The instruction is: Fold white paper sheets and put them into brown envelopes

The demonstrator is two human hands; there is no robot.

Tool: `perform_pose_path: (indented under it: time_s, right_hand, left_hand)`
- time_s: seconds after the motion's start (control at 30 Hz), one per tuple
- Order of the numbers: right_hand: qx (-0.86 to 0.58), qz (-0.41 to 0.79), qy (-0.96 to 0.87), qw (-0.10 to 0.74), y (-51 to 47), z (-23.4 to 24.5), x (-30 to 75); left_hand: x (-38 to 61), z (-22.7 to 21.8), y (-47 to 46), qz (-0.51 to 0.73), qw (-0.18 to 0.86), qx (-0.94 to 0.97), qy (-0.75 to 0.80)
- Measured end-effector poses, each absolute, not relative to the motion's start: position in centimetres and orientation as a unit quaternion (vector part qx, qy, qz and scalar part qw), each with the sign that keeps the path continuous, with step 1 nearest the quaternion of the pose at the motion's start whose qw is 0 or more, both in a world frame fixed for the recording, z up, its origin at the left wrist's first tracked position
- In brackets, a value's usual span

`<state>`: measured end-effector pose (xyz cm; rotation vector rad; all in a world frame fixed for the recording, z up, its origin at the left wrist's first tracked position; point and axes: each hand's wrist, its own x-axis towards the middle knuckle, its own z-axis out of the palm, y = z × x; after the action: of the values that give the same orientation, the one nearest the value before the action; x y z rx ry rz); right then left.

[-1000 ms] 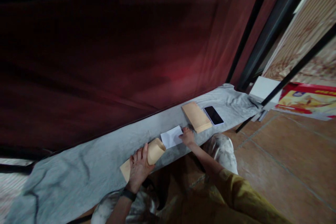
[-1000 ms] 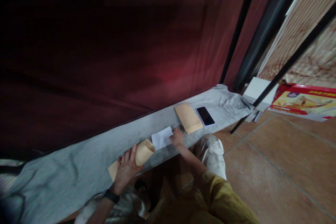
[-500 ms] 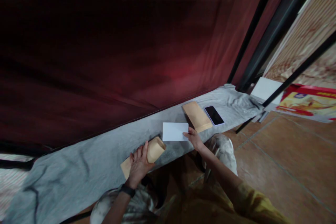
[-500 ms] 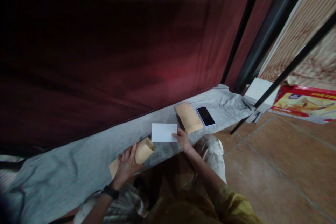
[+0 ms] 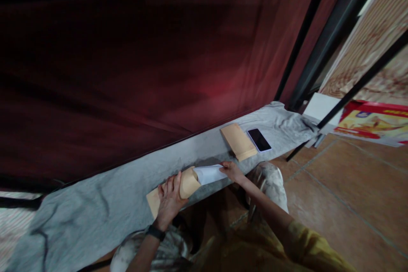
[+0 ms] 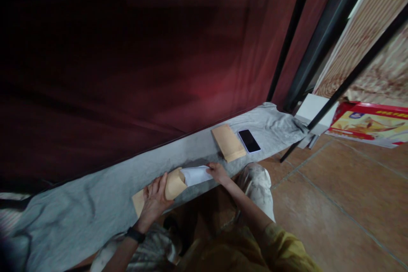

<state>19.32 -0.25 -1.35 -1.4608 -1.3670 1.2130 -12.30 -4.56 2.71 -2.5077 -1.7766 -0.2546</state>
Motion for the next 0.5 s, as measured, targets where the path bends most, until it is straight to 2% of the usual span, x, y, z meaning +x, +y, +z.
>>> perform_pose_path:
  time_s: [0.27,0.5]
  right_hand:
    - [-0.597,0.446,-0.568,0.348,-0.6,-1.2,16.4]
    - [-0.610,0.369,-0.598,0.365,-1.9,-0.4,12.9]
  left_hand:
    - [-11.0,2.9,-4.1,-0.082,0.047,-0.837,-0.539]
    - [-9.0,3.5,-3.7,-0.089,0.018,-0.850,-0.520]
